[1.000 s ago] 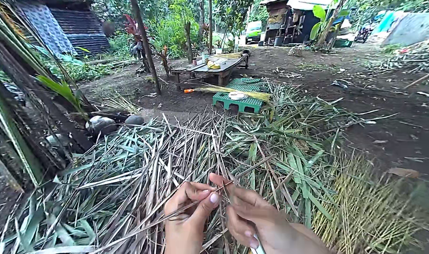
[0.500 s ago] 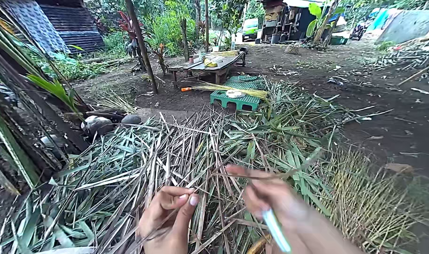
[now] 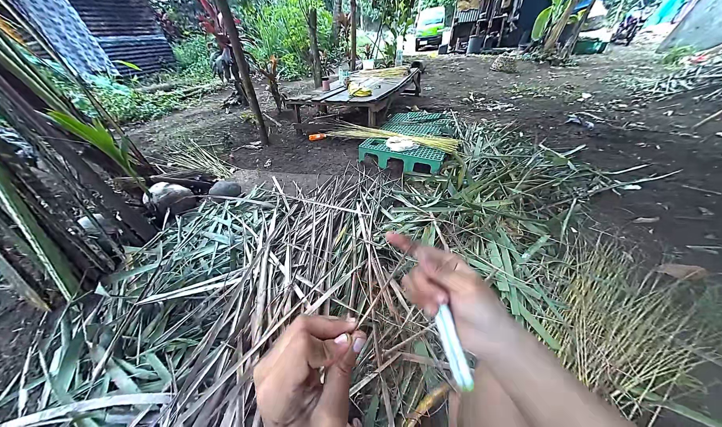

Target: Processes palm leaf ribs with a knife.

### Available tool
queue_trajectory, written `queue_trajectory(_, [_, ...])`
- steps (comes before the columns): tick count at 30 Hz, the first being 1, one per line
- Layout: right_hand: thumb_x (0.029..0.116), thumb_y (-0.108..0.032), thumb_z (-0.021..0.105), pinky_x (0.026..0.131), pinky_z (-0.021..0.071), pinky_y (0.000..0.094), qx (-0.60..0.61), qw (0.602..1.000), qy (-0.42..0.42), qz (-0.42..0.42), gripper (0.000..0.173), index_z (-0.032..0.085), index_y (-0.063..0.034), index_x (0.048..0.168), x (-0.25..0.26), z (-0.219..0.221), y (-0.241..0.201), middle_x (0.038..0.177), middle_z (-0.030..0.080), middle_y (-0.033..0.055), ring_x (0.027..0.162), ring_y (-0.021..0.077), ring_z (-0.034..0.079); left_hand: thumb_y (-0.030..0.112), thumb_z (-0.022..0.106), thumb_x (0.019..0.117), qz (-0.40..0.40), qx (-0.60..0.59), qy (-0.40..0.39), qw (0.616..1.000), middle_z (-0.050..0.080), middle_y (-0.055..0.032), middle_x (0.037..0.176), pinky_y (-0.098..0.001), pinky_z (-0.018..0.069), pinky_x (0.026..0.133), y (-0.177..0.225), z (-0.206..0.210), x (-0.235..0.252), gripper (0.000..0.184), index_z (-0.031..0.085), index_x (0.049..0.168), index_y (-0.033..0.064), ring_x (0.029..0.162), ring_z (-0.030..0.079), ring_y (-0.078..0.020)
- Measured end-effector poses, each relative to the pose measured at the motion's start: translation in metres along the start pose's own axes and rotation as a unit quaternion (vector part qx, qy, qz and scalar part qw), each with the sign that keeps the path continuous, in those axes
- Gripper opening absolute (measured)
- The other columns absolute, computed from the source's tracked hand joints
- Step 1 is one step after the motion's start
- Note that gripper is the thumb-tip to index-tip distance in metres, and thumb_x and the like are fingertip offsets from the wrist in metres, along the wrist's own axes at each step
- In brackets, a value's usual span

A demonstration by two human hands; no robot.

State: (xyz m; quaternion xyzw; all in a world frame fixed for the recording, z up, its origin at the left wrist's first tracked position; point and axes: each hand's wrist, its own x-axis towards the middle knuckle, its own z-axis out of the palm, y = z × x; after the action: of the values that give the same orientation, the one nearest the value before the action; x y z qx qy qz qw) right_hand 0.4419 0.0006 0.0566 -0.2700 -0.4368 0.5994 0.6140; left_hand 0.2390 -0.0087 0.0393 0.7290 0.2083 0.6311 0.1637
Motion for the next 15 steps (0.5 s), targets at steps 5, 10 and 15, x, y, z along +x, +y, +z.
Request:
queue_trajectory(5, [0.1093, -0.012, 0.031, 0.048, 0.0417, 0.0129, 0.007, 0.999, 0.049, 0.005, 0.039, 0.060, -0.0030, 0.135, 0.015, -0.005, -0.004, 0.052, 0.043, -0.0099, 0.044, -0.0024, 0.044, 0.015, 0.067, 0.0984, 0.041, 0.040, 0.005, 0.998, 0.069, 0.0037, 0.094, -0.0157, 0.0577, 0.080, -0.008, 0.005, 0.002, 0.015, 0.058, 0.087, 0.0118, 0.093, 0.069, -0.0021])
queue_trajectory(10, [0.1066, -0.018, 0.041, 0.048, 0.0361, 0.0105, 0.023, 0.972, -0.221, 0.081, 0.045, 0.046, -0.0081, 0.150, -0.016, 0.010, 0.006, 0.059, 0.042, -0.0186, 0.048, -0.0080, 0.039, 0.011, 0.065, 0.0984, 0.077, 0.061, 0.015, 0.995, 0.068, 0.0020, 0.094, -0.0176, 0.0578, 0.086, -0.012, 0.007, 0.003, 0.016, 0.055, 0.086, 0.0102, 0.096, 0.069, -0.0031])
queue_trajectory(15, [0.1064, -0.020, 0.045, 0.047, 0.0353, 0.0094, 0.032, 0.974, -0.212, 0.076, 0.042, 0.052, -0.0042, 0.145, -0.018, 0.018, 0.008, 0.059, 0.043, -0.0192, 0.048, -0.0088, 0.040, 0.010, 0.063, 0.0999, 0.113, 0.066, 0.001, 0.991, 0.066, 0.0010, 0.095, -0.0192, 0.0576, 0.088, -0.008, 0.004, 0.002, 0.016, 0.053, 0.087, 0.0099, 0.096, 0.068, -0.0046])
